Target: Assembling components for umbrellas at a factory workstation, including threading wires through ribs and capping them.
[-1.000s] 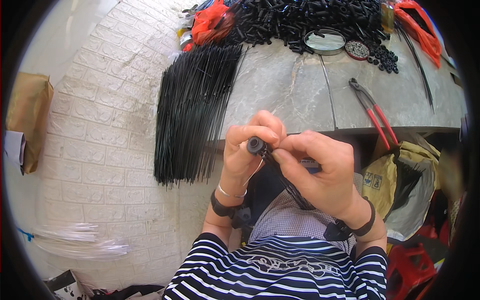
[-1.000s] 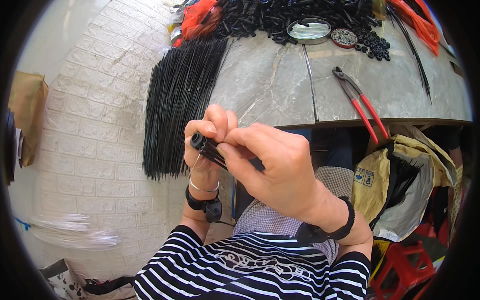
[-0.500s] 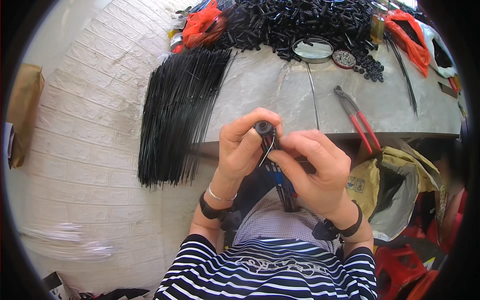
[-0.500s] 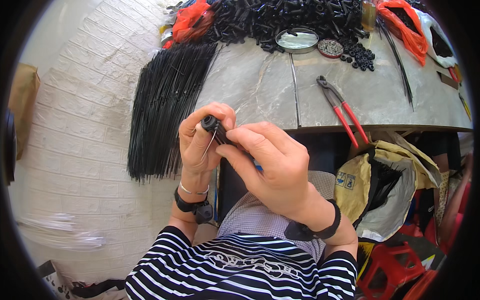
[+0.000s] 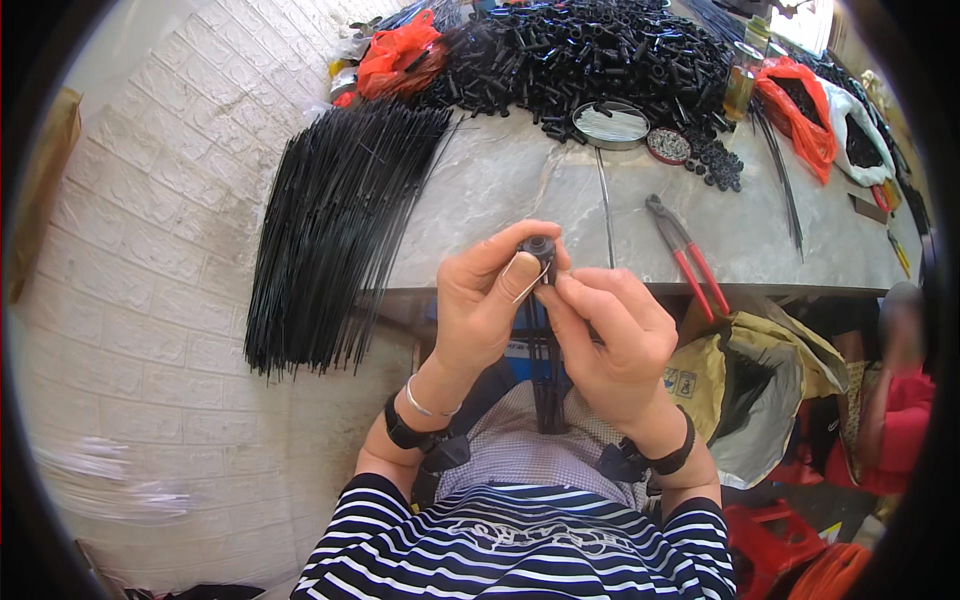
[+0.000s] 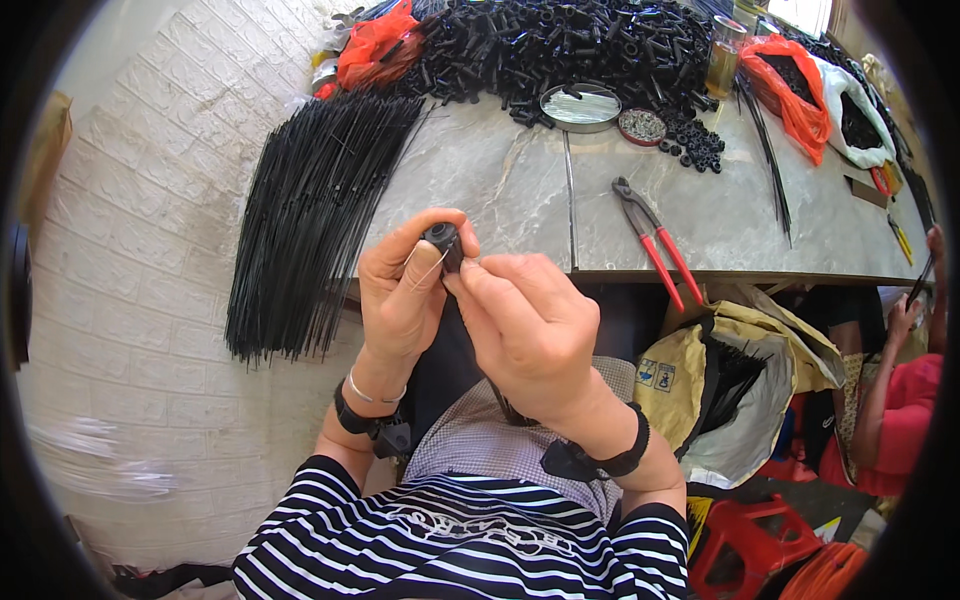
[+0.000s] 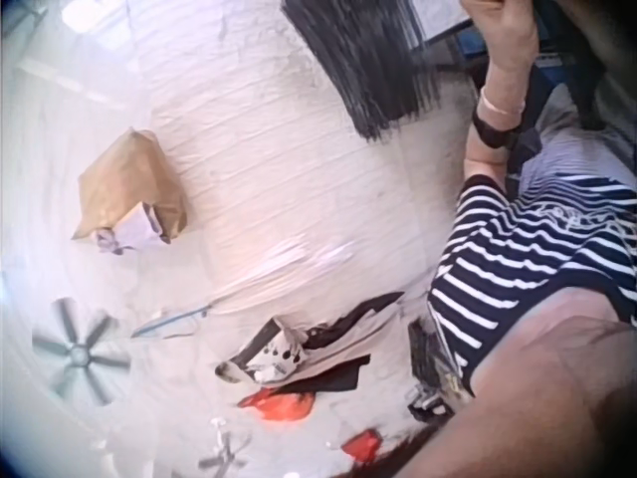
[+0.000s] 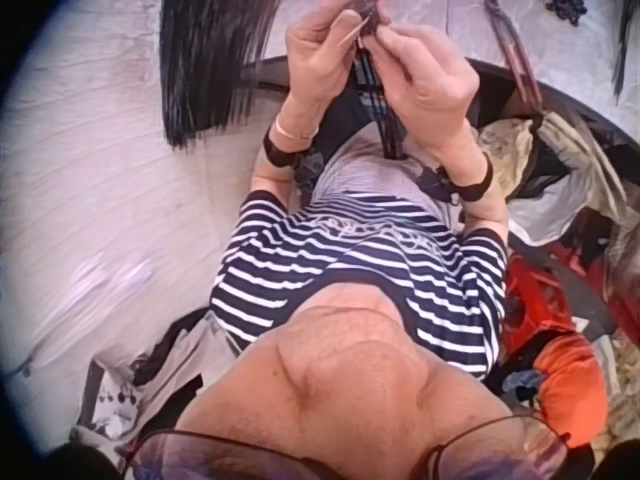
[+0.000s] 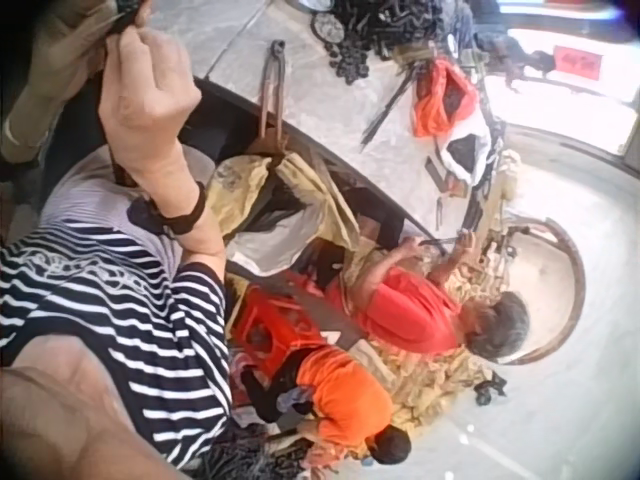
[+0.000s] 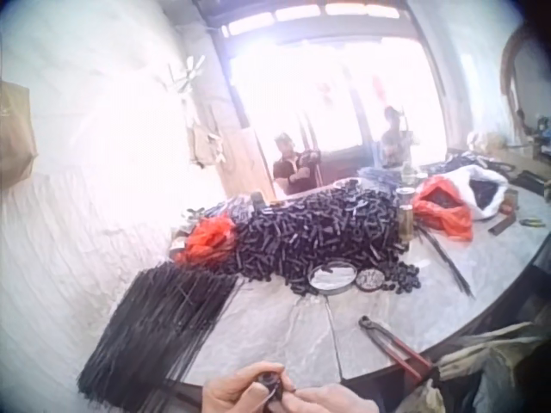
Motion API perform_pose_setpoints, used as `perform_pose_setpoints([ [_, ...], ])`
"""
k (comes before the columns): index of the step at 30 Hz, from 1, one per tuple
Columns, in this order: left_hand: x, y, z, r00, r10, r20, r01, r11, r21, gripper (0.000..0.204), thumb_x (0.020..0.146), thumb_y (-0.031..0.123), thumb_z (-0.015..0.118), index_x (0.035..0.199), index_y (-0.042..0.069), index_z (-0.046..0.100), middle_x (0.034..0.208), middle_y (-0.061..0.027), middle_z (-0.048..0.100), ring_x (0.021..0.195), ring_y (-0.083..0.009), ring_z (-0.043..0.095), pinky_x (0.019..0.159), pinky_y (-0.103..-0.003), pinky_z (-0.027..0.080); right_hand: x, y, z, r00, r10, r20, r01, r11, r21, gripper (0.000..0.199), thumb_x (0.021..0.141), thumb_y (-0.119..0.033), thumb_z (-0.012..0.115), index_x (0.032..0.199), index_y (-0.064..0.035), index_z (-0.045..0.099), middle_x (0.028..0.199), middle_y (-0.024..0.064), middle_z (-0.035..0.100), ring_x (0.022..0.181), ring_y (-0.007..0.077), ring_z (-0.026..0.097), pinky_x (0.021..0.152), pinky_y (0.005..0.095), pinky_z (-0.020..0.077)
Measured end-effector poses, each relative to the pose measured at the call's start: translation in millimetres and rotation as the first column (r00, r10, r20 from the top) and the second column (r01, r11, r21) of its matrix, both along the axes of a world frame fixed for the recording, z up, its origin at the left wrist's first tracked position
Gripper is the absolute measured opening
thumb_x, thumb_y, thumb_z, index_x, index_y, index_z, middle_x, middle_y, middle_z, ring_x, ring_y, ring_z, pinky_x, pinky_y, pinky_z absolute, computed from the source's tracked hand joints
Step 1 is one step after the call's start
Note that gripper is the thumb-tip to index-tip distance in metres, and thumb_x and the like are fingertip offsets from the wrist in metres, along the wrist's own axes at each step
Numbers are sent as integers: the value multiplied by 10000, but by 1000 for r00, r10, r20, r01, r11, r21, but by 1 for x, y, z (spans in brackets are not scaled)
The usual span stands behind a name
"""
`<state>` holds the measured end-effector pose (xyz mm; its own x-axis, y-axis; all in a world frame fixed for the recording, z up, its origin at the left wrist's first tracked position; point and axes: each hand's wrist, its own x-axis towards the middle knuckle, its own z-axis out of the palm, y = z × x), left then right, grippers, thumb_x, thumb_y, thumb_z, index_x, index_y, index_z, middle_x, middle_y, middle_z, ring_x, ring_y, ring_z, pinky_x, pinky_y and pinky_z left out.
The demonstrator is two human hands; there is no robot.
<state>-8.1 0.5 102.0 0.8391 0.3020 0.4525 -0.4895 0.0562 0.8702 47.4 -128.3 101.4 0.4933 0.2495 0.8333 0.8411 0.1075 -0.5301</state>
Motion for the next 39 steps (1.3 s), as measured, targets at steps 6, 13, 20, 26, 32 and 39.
perform_pose_setpoints([
  [6, -5, -8, 3, 992, 113, -55, -111, 993, 32, 314, 953, 104, 525, 1212, -74, 540, 1003, -136, 621, 861, -116, 581, 772, -214, 471, 1, 5, -3, 975, -131, 178, 133, 991, -1, 230, 666, 64, 738, 869, 18, 640, 781, 105, 630, 614, 211, 588, 515, 281, 468],
  [13, -7, -6, 8, 991, 135, -25, -129, 979, 157, 305, 953, 73, 514, 1233, -41, 550, 1018, -101, 648, 913, -108, 593, 802, -236, 484, 5, 7, -6, 983, -120, 138, 120, 993, 10, 239, 661, 60, 732, 880, 23, 644, 784, 102, 628, 623, 224, 601, 515, 293, 481],
  [20, -7, -5, 8, 984, 167, -60, -151, 966, 208, 305, 949, 43, 495, 1239, -37, 546, 1013, -99, 646, 914, -107, 591, 809, -234, 480, 4, 6, -4, 980, -126, 156, 130, 991, -14, 219, 677, 47, 737, 874, 18, 646, 773, 106, 634, 636, 230, 609, 533, 299, 490],
  [26, -5, -6, 10, 976, 212, -52, -193, 950, 247, 315, 946, 47, 495, 1242, -50, 540, 1010, -123, 662, 911, -136, 620, 795, -249, 508, 3, 6, -5, 997, -80, 14, 80, 997, -13, 183, 705, 42, 733, 855, 22, 630, 801, 121, 642, 640, 224, 634, 538, 287, 513],
  [32, -3, -7, 10, 983, 160, -84, -147, 979, 143, 320, 950, 52, 496, 1253, -42, 531, 1022, -142, 662, 915, -145, 628, 793, -253, 522, 2, 11, -7, 995, -45, -84, 47, 999, 15, 255, 723, 34, 731, 929, 11, 584, 859, 107, 652, 629, 167, 635, 527, 258, 518],
  [39, -4, -1, 11, 987, 136, -91, -109, 960, 258, 340, 939, 38, 520, 1269, -45, 513, 1050, -144, 661, 936, -151, 633, 807, -258, 519, 4, 7, -7, 988, -1, -157, -2, 1000, -20, 310, 726, 21, 724, 998, -2, 577, 867, 98, 655, 596, 149, 610, 522, 248, 504],
])
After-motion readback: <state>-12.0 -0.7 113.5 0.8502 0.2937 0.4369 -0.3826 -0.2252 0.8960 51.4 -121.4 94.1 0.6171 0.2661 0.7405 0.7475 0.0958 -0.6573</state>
